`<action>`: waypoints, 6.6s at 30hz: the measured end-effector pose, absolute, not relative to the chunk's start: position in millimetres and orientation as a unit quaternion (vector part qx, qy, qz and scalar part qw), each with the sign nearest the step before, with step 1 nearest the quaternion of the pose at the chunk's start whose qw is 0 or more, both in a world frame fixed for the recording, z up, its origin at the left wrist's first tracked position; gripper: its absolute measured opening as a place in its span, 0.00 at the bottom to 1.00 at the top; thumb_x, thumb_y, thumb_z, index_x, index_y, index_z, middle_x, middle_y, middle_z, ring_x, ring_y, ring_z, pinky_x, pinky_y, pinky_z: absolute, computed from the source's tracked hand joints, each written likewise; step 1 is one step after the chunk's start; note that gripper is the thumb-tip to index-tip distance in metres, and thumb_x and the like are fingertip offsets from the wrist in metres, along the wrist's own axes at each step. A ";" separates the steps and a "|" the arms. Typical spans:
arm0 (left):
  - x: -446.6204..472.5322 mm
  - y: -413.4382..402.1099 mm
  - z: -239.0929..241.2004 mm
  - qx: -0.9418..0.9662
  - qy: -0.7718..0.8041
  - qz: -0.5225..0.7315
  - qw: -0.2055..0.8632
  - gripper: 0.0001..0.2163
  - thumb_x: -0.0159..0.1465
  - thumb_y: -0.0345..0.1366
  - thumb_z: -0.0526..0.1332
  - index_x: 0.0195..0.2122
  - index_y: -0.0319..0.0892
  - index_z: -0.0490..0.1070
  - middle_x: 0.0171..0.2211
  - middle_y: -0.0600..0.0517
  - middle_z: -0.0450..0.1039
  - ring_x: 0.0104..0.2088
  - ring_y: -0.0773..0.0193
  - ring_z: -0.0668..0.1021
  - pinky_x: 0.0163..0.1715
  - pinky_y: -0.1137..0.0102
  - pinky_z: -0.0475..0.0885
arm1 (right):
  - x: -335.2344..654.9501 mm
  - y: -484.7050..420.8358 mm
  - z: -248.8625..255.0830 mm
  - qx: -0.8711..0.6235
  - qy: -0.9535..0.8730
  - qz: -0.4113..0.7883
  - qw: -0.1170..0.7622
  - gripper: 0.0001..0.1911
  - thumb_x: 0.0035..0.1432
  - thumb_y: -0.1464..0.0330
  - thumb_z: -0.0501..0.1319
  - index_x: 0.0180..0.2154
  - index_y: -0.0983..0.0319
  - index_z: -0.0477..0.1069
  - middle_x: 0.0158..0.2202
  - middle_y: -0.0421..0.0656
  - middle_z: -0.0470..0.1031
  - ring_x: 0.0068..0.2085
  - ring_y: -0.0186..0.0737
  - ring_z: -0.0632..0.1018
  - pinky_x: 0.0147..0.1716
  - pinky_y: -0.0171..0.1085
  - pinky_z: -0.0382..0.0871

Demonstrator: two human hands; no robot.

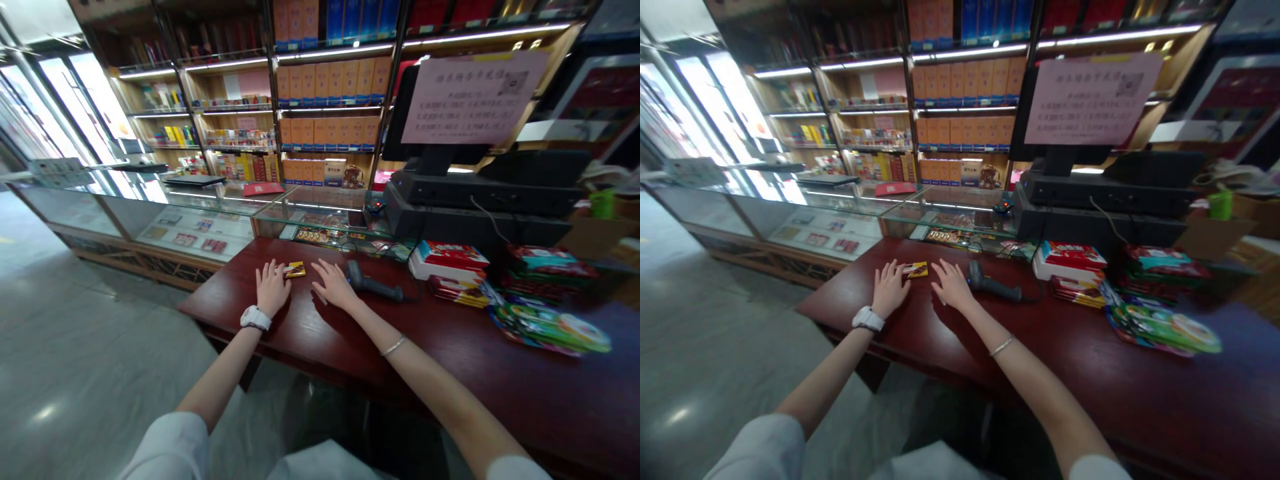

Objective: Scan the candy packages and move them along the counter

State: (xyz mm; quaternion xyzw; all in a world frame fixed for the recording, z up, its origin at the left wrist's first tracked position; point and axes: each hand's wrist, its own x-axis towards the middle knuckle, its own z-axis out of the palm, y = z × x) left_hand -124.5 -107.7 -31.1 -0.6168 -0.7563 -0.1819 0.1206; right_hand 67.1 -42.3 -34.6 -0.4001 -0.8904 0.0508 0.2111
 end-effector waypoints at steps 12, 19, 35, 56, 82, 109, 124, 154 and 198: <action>-143.3 -113.0 -48.2 -0.580 -0.794 -0.161 0.082 0.25 0.67 0.37 0.56 0.65 0.40 0.63 0.66 0.33 0.60 0.66 0.44 0.65 0.64 0.48 0.60 | 7.8 -31.1 -63.0 -0.456 -0.879 0.108 0.085 0.36 0.68 0.51 0.52 0.71 0.57 0.47 0.72 0.58 0.50 0.71 0.59 0.55 0.66 0.60 0.49; -148.7 -104.3 -55.2 -0.574 -0.798 -0.183 0.022 0.22 0.68 0.37 0.54 0.63 0.42 0.64 0.65 0.40 0.64 0.66 0.48 0.67 0.65 0.48 0.60 | 1.7 -18.6 -73.4 -0.451 -0.883 0.103 0.084 0.34 0.68 0.51 0.51 0.70 0.55 0.50 0.72 0.56 0.49 0.71 0.58 0.54 0.65 0.62 0.47; -143.6 -101.4 -36.3 -0.572 -0.755 -0.314 0.060 0.15 0.69 0.36 0.56 0.56 0.45 0.73 0.57 0.47 0.75 0.60 0.56 0.73 0.63 0.58 0.63 | 6.4 -20.5 -58.3 -0.468 -0.837 0.131 0.252 0.31 0.62 0.65 0.60 0.66 0.58 0.61 0.68 0.52 0.61 0.67 0.50 0.64 0.65 0.52 0.57; -55.2 -49.1 -11.6 -0.628 -0.575 -0.514 0.101 0.07 0.63 0.32 0.65 0.43 0.47 0.75 0.47 0.50 0.79 0.49 0.55 0.77 0.55 0.57 0.66 | 122.6 -5.4 -25.1 -0.433 -0.711 -0.029 0.553 0.14 0.62 0.67 0.57 0.47 0.59 0.77 0.54 0.51 0.76 0.55 0.50 0.75 0.56 0.53 0.66; -1.0 -13.0 -25.9 -0.701 -0.410 -0.544 0.210 0.08 0.66 0.37 0.64 0.46 0.48 0.77 0.49 0.50 0.81 0.45 0.58 0.80 0.57 0.55 0.67 | 200.3 -0.7 -48.7 -0.430 -0.666 -0.146 0.592 0.18 0.66 0.67 0.57 0.57 0.58 0.71 0.54 0.50 0.76 0.55 0.46 0.76 0.60 0.53 0.66; 3.9 -9.1 -31.3 -0.753 -0.430 -0.488 0.104 0.07 0.68 0.36 0.60 0.45 0.47 0.76 0.45 0.52 0.82 0.46 0.60 0.81 0.61 0.56 0.65 | 198.9 9.5 -59.3 -0.462 -0.751 -0.046 0.469 0.16 0.62 0.76 0.53 0.47 0.62 0.76 0.45 0.49 0.81 0.46 0.45 0.81 0.50 0.44 0.76; -2.5 -16.6 -27.1 -0.781 -0.386 -0.456 0.179 0.11 0.69 0.32 0.57 0.42 0.51 0.78 0.39 0.53 0.82 0.45 0.61 0.79 0.64 0.54 0.61 | 190.9 -18.8 -40.2 -0.402 -0.796 -0.140 0.430 0.18 0.66 0.73 0.53 0.51 0.56 0.76 0.44 0.47 0.79 0.48 0.45 0.78 0.52 0.47 0.73; -5.5 -17.1 -15.7 -0.826 -0.402 -0.351 0.183 0.10 0.62 0.32 0.63 0.46 0.46 0.72 0.66 0.46 0.64 0.70 0.46 0.59 0.68 0.43 0.54 | 212.4 -6.5 -38.2 -0.404 -0.792 -0.134 0.438 0.22 0.57 0.70 0.63 0.54 0.56 0.69 0.57 0.49 0.70 0.61 0.51 0.70 0.67 0.61 0.51; -6.6 -19.7 -12.1 -0.838 -0.391 -0.344 0.166 0.32 0.62 0.42 0.66 0.67 0.47 0.59 0.68 0.46 0.61 0.68 0.49 0.62 0.69 0.48 0.51 | 200.5 -18.5 -29.7 -0.335 -0.814 -0.219 0.420 0.15 0.60 0.75 0.59 0.48 0.54 0.70 0.59 0.49 0.68 0.67 0.49 0.64 0.67 0.64 0.52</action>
